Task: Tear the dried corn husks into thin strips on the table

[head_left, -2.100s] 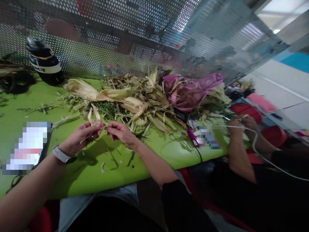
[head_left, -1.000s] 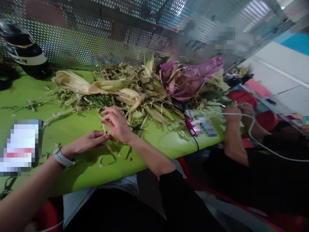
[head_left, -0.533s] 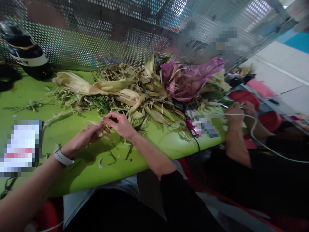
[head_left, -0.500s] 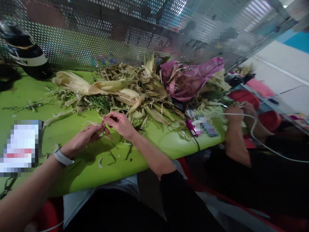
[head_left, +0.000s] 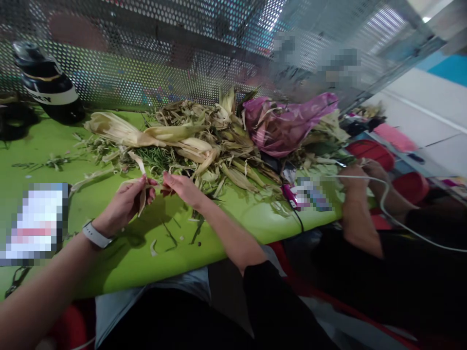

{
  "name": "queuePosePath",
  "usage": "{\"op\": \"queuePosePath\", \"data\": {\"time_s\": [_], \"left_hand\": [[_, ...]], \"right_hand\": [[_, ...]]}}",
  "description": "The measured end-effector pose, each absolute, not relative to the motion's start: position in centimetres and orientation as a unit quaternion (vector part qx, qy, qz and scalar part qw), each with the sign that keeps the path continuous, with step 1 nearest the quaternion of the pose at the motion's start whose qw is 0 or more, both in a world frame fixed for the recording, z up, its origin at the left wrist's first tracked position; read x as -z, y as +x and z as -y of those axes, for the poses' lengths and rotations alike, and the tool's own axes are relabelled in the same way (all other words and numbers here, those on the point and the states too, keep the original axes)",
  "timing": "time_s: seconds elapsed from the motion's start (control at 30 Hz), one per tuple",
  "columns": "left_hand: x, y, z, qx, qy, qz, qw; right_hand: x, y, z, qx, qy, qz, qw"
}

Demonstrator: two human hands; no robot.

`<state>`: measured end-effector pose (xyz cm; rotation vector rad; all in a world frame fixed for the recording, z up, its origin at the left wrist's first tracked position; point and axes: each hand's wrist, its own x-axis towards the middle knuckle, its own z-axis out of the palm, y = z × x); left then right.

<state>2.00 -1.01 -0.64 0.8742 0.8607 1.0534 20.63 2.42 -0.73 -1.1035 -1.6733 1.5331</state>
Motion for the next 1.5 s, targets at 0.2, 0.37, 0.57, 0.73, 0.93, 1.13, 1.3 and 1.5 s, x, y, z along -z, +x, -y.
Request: {"op": "queuePosePath", "data": {"time_s": [0.2, 0.37, 0.57, 0.73, 0.93, 1.13, 1.3, 1.5], "left_hand": [[0.1, 2.0, 1.2, -0.474, 0.358, -0.338, 0.729], [0.5, 1.9, 1.4, -0.482, 0.359, -0.306, 0.738], [0.9, 1.8, 1.0, -0.557, 0.304, -0.318, 0.704], [0.6, 2.3, 1.4, -0.575, 0.334, -0.329, 0.671], [0.1, 2.0, 1.2, -0.599, 0.35, -0.374, 0.616], [-0.6, 0.8, 0.8, -0.553, 0.331, -0.377, 0.665], [-0.7, 0.8, 0.9, -0.482, 0.341, -0.342, 0.731], [-0.6, 1.1, 1.4, -0.48, 0.338, -0.331, 0.739]], "right_hand": [[2.3, 20.1, -2.8, -0.521, -0.389, 0.669, 0.36], [2.5, 20.3, -2.9, -0.41, -0.433, 0.696, 0.4], [0.5, 19.9, -0.2, -0.276, -0.452, 0.709, 0.466], [0.5, 18.7, 1.4, -0.443, -0.389, 0.753, 0.292], [0.2, 18.6, 1.2, -0.6, -0.32, 0.692, 0.242], [0.1, 19.2, 0.9, -0.573, -0.325, 0.708, 0.255], [-0.1, 20.2, -0.3, -0.311, -0.412, 0.712, 0.476], [1.3, 19.6, -1.1, -0.489, -0.367, 0.726, 0.317]]}}
